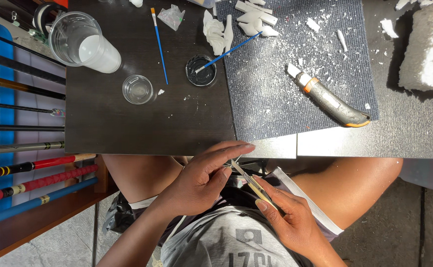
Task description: The person cuts a white plastic tube into short segments using a utility knife, then inserts a small white foam piece into a segment and applies glue to the foam. The person handles paint pots and a brush but does not apply paint in the clip.
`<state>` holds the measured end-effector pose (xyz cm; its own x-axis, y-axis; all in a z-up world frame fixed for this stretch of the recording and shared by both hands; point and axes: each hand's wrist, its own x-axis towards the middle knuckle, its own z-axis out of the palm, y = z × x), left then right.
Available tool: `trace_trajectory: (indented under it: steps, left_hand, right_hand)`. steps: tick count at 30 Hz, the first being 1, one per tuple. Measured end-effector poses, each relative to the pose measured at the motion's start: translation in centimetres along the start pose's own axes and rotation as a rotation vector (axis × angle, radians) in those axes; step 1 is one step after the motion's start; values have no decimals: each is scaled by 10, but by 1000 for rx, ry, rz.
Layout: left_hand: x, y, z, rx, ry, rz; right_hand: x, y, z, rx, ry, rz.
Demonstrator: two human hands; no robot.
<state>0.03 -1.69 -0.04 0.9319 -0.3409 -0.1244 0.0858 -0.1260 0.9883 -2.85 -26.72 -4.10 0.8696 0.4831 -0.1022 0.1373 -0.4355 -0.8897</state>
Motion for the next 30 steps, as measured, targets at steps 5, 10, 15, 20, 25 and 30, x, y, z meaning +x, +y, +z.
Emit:
trace_trajectory:
  steps: [5,10,15,20,25,30]
  left_hand:
    - [2,-3,3,78,8,76]
    - [1,-2,5,102,28,75]
    - [0,3,13,148,-4,-26]
    - [-6,11,9,157,21,0]
    - [-9,14,11,207,31,115]
    - [-8,22,7,169,67,74]
  right_hand:
    - [-2,0,1,2,-20,39]
    - [-6,-3,-3,71,-72,122]
    - [-1,-10,0,76,-59,182]
    - [-2,-4,-5,92,-46,334]
    - [-10,-5,-11,-1,-4,338]
    - [-20,23,1,180,154,361]
